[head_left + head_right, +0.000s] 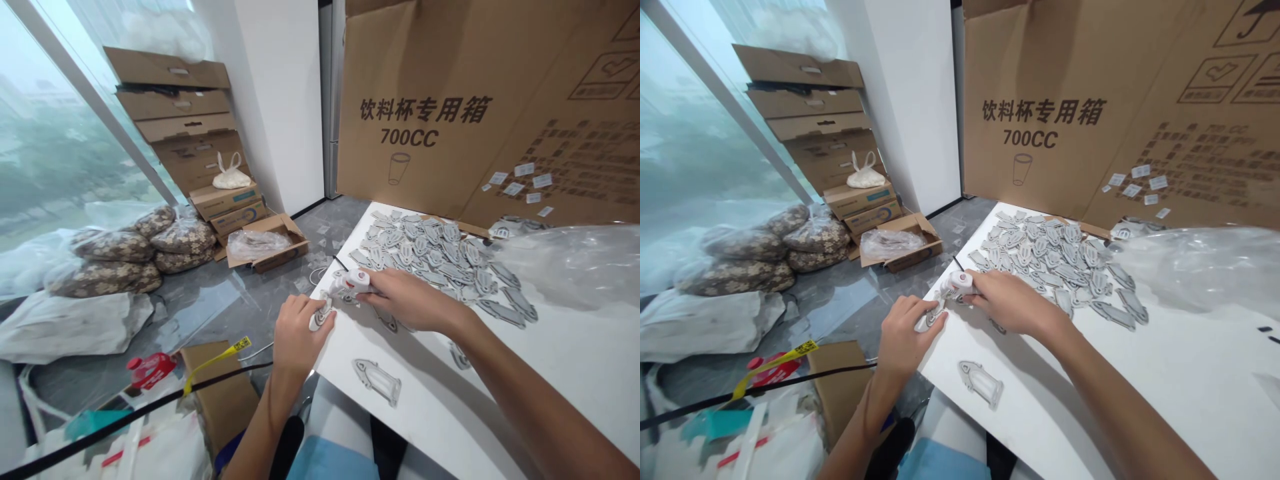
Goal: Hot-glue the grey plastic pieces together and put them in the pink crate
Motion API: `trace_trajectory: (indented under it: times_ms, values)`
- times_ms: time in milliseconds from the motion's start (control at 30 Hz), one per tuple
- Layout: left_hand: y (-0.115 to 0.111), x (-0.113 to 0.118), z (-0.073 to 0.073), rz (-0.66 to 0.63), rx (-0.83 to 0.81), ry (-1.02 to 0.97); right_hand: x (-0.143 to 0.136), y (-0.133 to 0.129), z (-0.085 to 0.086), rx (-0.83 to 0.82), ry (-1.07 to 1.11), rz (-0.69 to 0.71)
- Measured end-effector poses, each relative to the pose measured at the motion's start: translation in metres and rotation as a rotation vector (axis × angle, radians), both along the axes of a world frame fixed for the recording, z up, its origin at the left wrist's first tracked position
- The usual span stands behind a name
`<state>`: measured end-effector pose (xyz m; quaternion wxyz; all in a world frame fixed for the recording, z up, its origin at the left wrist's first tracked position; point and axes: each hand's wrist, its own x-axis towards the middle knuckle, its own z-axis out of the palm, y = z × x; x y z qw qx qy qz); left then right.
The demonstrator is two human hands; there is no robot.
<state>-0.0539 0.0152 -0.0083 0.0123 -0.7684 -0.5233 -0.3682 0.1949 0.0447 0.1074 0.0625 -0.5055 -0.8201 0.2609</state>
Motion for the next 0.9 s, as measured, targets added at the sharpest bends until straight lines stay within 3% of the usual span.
trace_trajectory:
  times_ms: [900]
  values:
    - [0.001, 0.0, -0.0011, -0.009, 0.002, -0.013, -0.0023, -0.0046, 0.0017, -0.009, 0.014, 0.027]
